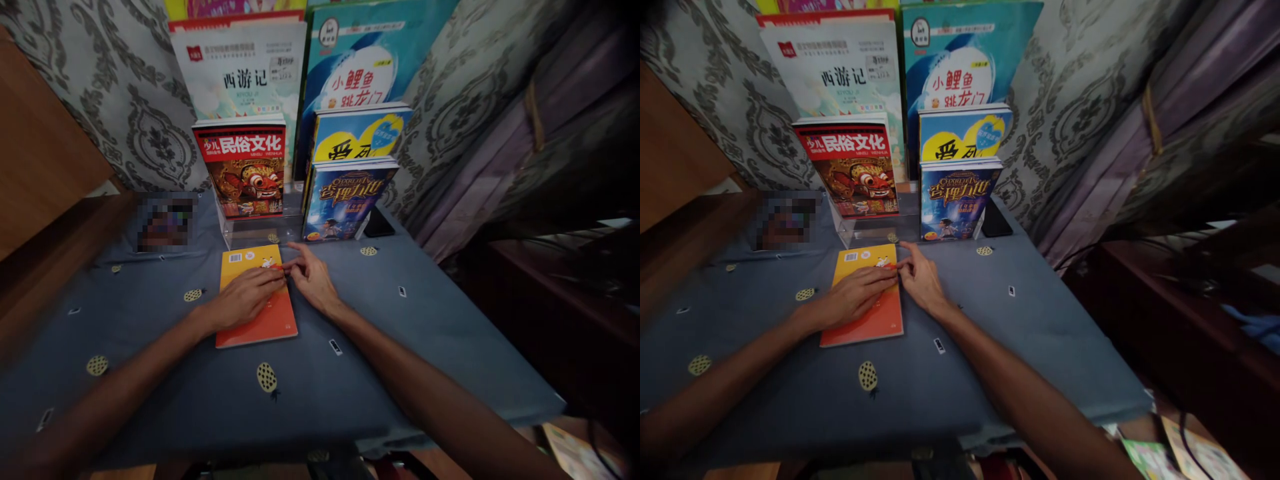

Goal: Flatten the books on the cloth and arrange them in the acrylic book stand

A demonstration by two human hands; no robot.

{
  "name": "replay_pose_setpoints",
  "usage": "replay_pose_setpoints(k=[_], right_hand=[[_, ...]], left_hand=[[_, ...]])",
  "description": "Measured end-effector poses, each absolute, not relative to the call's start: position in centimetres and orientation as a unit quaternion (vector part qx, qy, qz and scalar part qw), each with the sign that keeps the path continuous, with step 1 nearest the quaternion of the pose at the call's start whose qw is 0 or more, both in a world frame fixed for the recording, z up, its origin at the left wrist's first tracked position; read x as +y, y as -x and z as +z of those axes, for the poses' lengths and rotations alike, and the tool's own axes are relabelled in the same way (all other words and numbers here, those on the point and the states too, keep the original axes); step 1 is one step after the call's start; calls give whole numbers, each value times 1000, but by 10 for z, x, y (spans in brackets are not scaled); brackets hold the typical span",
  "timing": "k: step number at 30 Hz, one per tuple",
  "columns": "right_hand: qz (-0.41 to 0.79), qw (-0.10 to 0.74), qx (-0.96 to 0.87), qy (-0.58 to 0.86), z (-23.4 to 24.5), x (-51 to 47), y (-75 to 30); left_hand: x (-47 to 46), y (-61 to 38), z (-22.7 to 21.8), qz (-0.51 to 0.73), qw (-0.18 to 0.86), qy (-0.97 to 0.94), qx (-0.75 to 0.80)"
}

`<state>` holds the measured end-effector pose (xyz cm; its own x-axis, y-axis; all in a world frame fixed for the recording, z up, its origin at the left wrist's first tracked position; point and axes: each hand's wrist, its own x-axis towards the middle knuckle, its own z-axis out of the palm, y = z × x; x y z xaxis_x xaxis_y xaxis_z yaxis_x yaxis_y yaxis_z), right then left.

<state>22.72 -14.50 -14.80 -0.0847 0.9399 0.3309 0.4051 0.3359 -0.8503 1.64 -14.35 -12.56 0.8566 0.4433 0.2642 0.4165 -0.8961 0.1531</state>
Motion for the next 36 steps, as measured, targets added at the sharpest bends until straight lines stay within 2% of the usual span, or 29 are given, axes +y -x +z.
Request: replay_pose_setpoints(k=[6, 19, 29, 36], right_hand=[[281, 451, -676, 510, -146, -146, -228], [314, 451, -670, 499, -150, -143, -227], [292, 437, -686, 503, -147, -144, -227], [295, 439, -689, 495, -148, -143, -229]], left_hand=[[-143, -16, -130, 150, 50, -963, 219], [-182, 70, -121, 164, 41, -947, 273], [-189, 4, -114, 113, 70, -966, 222], [-180, -17, -124, 126, 74, -964, 224]])
